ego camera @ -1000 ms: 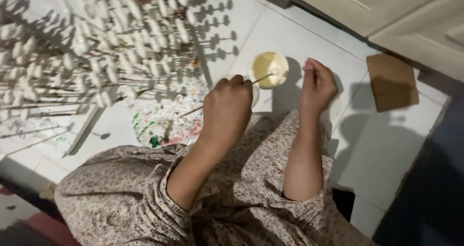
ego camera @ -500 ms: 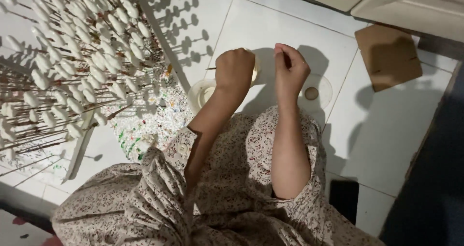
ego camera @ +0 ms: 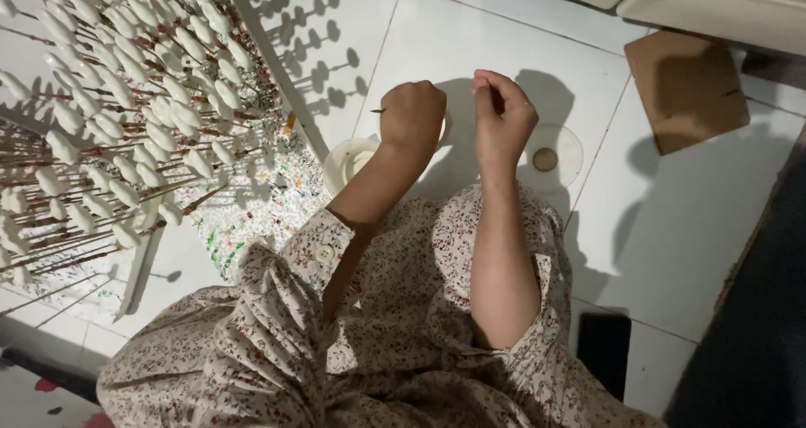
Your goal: Dip small objects into paint and place them onto a decorative structure
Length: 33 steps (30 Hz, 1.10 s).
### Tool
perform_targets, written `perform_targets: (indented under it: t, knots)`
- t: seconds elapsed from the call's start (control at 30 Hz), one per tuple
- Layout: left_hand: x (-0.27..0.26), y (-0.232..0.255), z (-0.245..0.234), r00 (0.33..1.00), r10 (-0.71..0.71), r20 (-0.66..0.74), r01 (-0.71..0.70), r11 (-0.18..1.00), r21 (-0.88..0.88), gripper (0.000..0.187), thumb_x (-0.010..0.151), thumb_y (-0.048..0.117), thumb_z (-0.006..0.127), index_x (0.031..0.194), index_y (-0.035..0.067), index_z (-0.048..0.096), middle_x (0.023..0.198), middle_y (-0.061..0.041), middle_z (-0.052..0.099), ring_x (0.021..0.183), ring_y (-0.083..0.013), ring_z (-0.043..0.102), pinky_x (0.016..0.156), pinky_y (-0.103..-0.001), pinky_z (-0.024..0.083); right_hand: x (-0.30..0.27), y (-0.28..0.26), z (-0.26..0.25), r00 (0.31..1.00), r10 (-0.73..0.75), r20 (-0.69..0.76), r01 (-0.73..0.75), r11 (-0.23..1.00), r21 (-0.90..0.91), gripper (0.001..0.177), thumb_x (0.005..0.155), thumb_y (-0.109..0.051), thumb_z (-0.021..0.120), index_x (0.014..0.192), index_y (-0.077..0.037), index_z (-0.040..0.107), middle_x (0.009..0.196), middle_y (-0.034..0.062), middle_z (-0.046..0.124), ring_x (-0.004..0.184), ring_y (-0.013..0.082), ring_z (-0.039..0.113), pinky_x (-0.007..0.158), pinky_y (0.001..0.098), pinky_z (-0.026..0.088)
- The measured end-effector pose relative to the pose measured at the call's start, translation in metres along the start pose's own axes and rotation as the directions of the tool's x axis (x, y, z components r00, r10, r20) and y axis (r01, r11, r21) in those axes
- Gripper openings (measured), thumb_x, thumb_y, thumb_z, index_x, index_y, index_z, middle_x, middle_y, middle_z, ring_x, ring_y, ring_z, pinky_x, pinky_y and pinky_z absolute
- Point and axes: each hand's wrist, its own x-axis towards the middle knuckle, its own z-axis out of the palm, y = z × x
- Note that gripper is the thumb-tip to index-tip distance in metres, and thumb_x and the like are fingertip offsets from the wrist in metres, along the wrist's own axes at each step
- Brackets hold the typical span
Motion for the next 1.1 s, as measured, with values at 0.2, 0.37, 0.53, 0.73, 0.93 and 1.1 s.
perform_targets:
  t: [0.2, 0.37, 0.53, 0.73, 0.93, 1.1]
  knots:
    - [-0.010, 0.001, -0.034, 0.995, -0.058, -0.086, 0.053, 0.997, -0.058, 0.027, 0.070, -0.011, 0.072, 0.058, 0.013, 0.071, 0.048, -0.001, 0.057, 0.049, -0.0196, 0.065, 0.037, -0.036, 0.048, 0.000, 0.003, 0.000, 1.000, 0.012, 0.008, -0.012, 1.000, 0.002, 0.016, 0.090, 0.002, 0.070, 0.100, -0.005, 0.080, 0.085, 0.0126, 0.075, 0.077, 0.0162, 0.073, 0.076, 0.0326, 0.063]
    - [-0.076, -0.024, -0.103, 0.978, -0.196, -0.069, 0.186, 0.973, -0.133, 0.017, 0.076, -0.005, 0.072, 0.069, 0.010, 0.076, 0.057, -0.004, 0.067, 0.057, -0.0238, 0.072, 0.044, -0.036, 0.056, 0.002, 0.003, -0.001, 0.999, 0.049, -0.008, -0.049, 0.999, 0.014, 0.013, 0.091, 0.000, 0.071, 0.099, -0.005, 0.080, 0.084, 0.0104, 0.075, 0.077, 0.0142, 0.072, 0.075, 0.0319, 0.062]
    - [-0.150, -0.037, -0.139, 0.945, -0.312, -0.099, 0.267, 0.910, -0.317, 0.013, 0.089, -0.007, 0.069, 0.087, 0.000, 0.079, 0.067, -0.016, 0.071, 0.059, -0.0297, 0.073, 0.049, -0.036, 0.058, -0.001, -0.005, 0.003, 0.998, 0.058, -0.021, -0.057, 0.998, 0.027, 0.014, 0.090, 0.001, 0.071, 0.099, -0.005, 0.080, 0.084, 0.0109, 0.075, 0.077, 0.0141, 0.072, 0.076, 0.0324, 0.063]
    - [-0.183, -0.027, -0.102, 0.750, -0.462, -0.473, 0.264, 0.865, -0.427, 0.006, 0.094, 0.006, 0.075, 0.098, 0.006, 0.079, 0.074, -0.010, 0.071, 0.063, -0.0248, 0.071, 0.052, -0.031, 0.055, -0.003, -0.001, 0.005, 0.999, 0.053, 0.009, -0.053, 0.999, 0.001, 0.015, 0.091, 0.001, 0.069, 0.098, -0.006, 0.080, 0.084, 0.0096, 0.075, 0.077, 0.0139, 0.072, 0.075, 0.0318, 0.063]
    - [-0.181, -0.017, -0.018, 0.706, -0.450, -0.546, 0.280, 0.887, -0.368, 0.006, 0.096, 0.017, 0.072, 0.098, 0.013, 0.075, 0.074, -0.002, 0.068, 0.064, -0.0174, 0.068, 0.053, -0.028, 0.054, -0.008, -0.011, 0.005, 0.999, 0.019, 0.044, -0.019, 1.000, -0.008, 0.013, 0.093, 0.002, 0.068, 0.099, -0.003, 0.079, 0.081, 0.0121, 0.073, 0.076, 0.0156, 0.071, 0.074, 0.0344, 0.062]
    - [-0.183, -0.024, -0.071, 0.614, -0.545, -0.571, 0.199, 0.807, -0.556, 0.008, 0.090, 0.006, 0.075, 0.096, 0.010, 0.075, 0.069, 0.002, 0.068, 0.058, -0.0144, 0.067, 0.055, -0.026, 0.055, -0.004, -0.007, 0.005, 0.998, 0.028, 0.047, -0.027, 0.999, -0.034, 0.013, 0.092, 0.000, 0.069, 0.098, -0.004, 0.080, 0.078, 0.0093, 0.071, 0.076, 0.0127, 0.069, 0.074, 0.0322, 0.061]
